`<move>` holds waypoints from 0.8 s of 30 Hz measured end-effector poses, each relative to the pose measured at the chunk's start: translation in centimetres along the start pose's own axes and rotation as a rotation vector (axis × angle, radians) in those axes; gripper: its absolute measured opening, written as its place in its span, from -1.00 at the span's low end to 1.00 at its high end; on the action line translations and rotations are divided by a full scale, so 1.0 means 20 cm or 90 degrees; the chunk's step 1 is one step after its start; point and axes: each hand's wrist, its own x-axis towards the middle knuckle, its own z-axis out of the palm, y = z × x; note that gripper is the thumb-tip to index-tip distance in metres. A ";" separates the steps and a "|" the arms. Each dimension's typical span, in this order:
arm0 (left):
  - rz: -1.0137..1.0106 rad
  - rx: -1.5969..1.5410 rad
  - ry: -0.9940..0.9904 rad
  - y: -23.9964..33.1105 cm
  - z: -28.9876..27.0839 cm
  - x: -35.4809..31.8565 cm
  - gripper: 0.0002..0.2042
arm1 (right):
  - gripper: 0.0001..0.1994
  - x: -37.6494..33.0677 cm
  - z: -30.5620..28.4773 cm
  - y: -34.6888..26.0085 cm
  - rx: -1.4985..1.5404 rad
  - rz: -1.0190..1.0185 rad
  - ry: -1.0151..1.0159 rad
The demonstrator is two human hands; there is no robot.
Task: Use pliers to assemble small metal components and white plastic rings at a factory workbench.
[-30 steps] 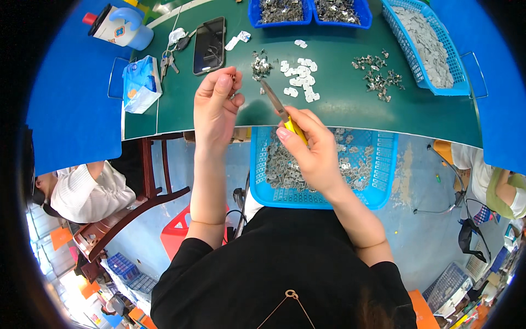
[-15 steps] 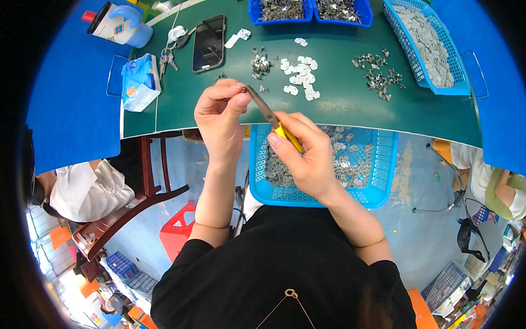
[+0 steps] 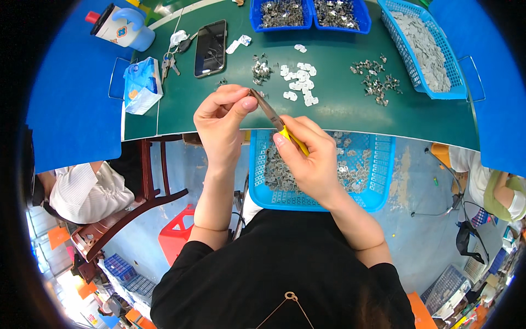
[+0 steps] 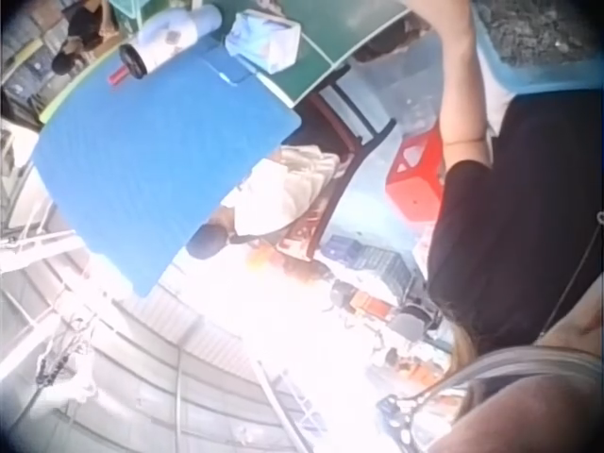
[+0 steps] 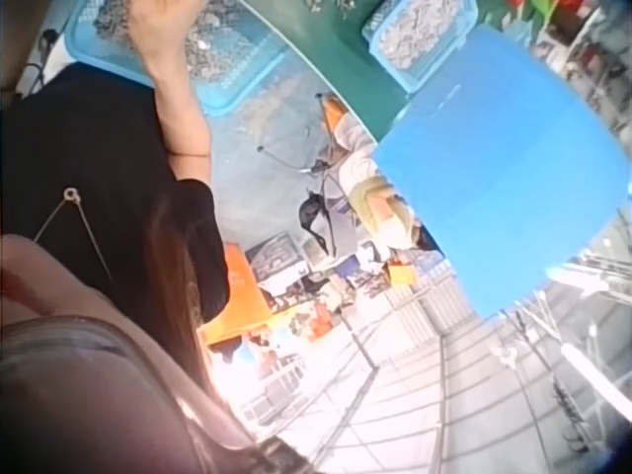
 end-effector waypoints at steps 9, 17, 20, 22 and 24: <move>-0.007 0.049 0.008 0.01 0.01 0.00 -0.83 | -0.68 0.01 0.00 0.00 -0.002 0.014 0.006; -0.049 0.013 0.016 -0.01 0.02 -0.01 -0.86 | -0.70 0.00 0.02 0.01 -0.018 0.018 0.027; -0.048 0.006 0.015 -0.01 0.01 -0.01 -0.86 | -0.71 0.00 0.02 0.01 -0.030 0.016 0.037; -0.053 0.003 0.014 -0.01 0.02 -0.01 -0.86 | -0.72 0.00 0.02 0.01 -0.022 0.011 0.040; -0.085 -0.043 0.017 -0.01 0.02 -0.02 -0.83 | -0.72 0.00 0.02 0.01 -0.032 0.010 0.045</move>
